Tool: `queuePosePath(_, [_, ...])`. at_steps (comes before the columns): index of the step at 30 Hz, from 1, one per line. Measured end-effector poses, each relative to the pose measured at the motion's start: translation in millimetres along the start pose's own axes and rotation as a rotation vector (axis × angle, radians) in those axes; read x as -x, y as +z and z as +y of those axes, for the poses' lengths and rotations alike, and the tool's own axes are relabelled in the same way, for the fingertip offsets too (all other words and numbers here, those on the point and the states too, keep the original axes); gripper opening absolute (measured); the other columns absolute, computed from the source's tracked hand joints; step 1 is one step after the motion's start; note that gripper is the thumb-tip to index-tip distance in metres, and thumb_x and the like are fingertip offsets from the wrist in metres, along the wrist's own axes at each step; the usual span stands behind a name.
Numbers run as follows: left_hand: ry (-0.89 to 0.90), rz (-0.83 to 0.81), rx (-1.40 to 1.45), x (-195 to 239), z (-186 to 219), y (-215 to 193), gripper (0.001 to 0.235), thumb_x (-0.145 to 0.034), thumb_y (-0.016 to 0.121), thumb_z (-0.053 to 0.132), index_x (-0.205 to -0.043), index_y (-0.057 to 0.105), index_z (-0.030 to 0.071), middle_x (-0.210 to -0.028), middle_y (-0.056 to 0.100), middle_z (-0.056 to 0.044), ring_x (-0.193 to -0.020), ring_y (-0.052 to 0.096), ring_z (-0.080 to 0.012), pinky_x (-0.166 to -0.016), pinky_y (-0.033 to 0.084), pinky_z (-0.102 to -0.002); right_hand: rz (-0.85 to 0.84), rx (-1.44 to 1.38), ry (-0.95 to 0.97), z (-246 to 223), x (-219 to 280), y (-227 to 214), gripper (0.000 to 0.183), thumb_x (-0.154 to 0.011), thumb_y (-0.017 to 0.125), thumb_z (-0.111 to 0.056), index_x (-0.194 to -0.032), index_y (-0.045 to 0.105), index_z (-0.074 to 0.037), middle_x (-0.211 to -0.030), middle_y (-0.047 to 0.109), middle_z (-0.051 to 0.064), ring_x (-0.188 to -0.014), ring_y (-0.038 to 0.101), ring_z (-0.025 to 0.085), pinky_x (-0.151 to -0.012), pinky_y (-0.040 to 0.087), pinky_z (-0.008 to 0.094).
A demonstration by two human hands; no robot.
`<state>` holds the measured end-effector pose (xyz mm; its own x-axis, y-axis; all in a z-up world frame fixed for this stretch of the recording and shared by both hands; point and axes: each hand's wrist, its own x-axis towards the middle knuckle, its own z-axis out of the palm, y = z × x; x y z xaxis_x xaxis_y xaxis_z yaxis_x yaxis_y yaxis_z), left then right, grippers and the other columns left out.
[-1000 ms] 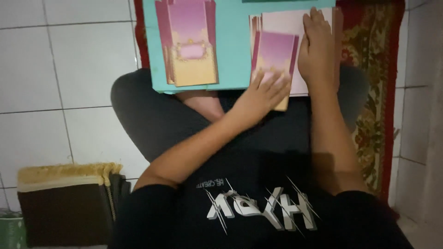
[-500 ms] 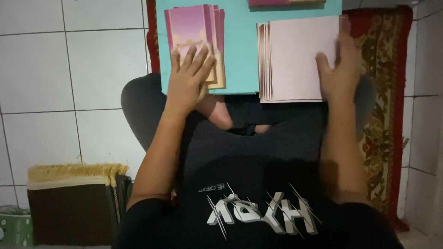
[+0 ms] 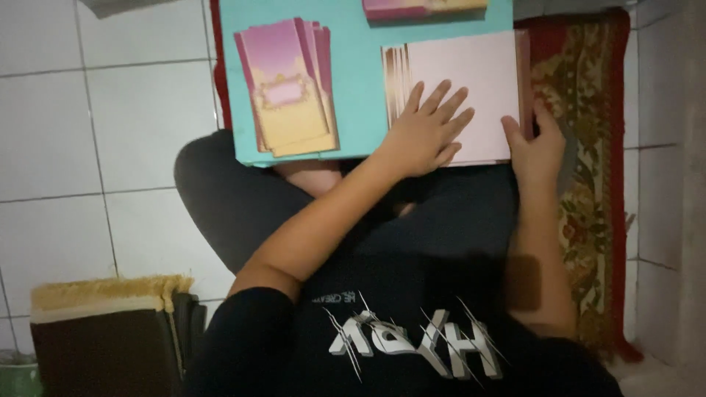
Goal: Sorting and aligning printed cards into a stack on a low table while sitting on the floor.
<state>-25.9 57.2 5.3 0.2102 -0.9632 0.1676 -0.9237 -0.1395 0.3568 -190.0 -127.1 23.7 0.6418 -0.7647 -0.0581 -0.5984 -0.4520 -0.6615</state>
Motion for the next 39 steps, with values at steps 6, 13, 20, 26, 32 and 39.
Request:
queuePosePath(6, [0.075, 0.019, -0.049, 0, 4, -18, 0.059, -0.108, 0.051, 0.044, -0.158, 0.044, 0.014, -0.166, 0.032, -0.016, -0.154, 0.028, -0.0394, -0.124, 0.021, -0.063, 0.188, 0.013, -0.369, -22, 16, -12, 0.048, -0.104, 0.071, -0.006, -0.147, 0.057, 0.007, -0.144, 0.059, 0.027, -0.131, 0.056, 0.04, -0.113, 0.042, 0.049])
queuePosePath(13, [-0.109, 0.227, 0.86, 3, -20, 3, 0.076, -0.109, 0.038, 0.058, -0.163, 0.027, 0.006, -0.171, 0.03, -0.019, -0.152, 0.05, -0.0352, -0.127, 0.036, -0.05, -0.303, -0.802, -0.398, -33, 31, 23, 0.079, -0.107, 0.042, -0.067, -0.156, 0.045, -0.005, -0.167, 0.039, 0.015, -0.155, 0.043, 0.03, -0.12, 0.042, 0.044])
queuePosePath(20, [-0.205, 0.569, 0.797, 8, -20, -9, 0.047, -0.114, 0.05, 0.044, -0.139, 0.022, 0.016, -0.176, -0.01, -0.011, -0.166, -0.017, -0.0367, -0.138, -0.003, -0.06, 0.057, -0.123, -0.73, -54, 28, 52, 0.018, -0.109, 0.054, 0.004, -0.116, 0.071, 0.007, -0.136, 0.067, 0.022, -0.133, 0.061, 0.039, -0.117, 0.046, 0.052])
queuePosePath(26, [-0.219, 0.107, -0.161, -35, -13, -1, 0.055, -0.106, 0.046, 0.034, -0.156, 0.042, 0.012, -0.166, 0.033, -0.008, -0.153, 0.031, -0.0276, -0.119, 0.024, -0.062, 0.001, -0.058, -0.695, -45, 28, 53, 0.022, -0.104, 0.052, 0.009, -0.119, 0.068, 0.005, -0.141, 0.064, 0.021, -0.137, 0.057, 0.039, -0.121, 0.037, 0.052])
queuePosePath(32, [-0.248, -0.007, -0.165, -32, -11, 2, 0.06, -0.109, 0.037, 0.029, -0.161, 0.027, 0.001, -0.168, 0.027, -0.015, -0.155, 0.022, -0.0341, -0.126, 0.016, -0.056, -0.214, 0.293, -0.57, -54, 35, 50, 0.059, -0.103, 0.035, 0.009, -0.161, 0.035, -0.002, -0.165, 0.036, 0.022, -0.155, 0.03, 0.041, -0.125, 0.021, 0.056])
queuePosePath(39, [-0.295, 0.161, -0.209, -46, -19, 40, 0.06, -0.103, 0.042, 0.031, -0.157, 0.037, 0.005, -0.164, 0.039, -0.011, -0.151, 0.038, -0.0325, -0.123, 0.027, -0.055, -0.34, 0.39, -0.514, -80, -26, 44, 0.061, -0.111, 0.036, -0.003, -0.168, 0.014, -0.009, -0.174, 0.011, 0.017, -0.161, 0.009, 0.037, -0.13, 0.006, 0.052])
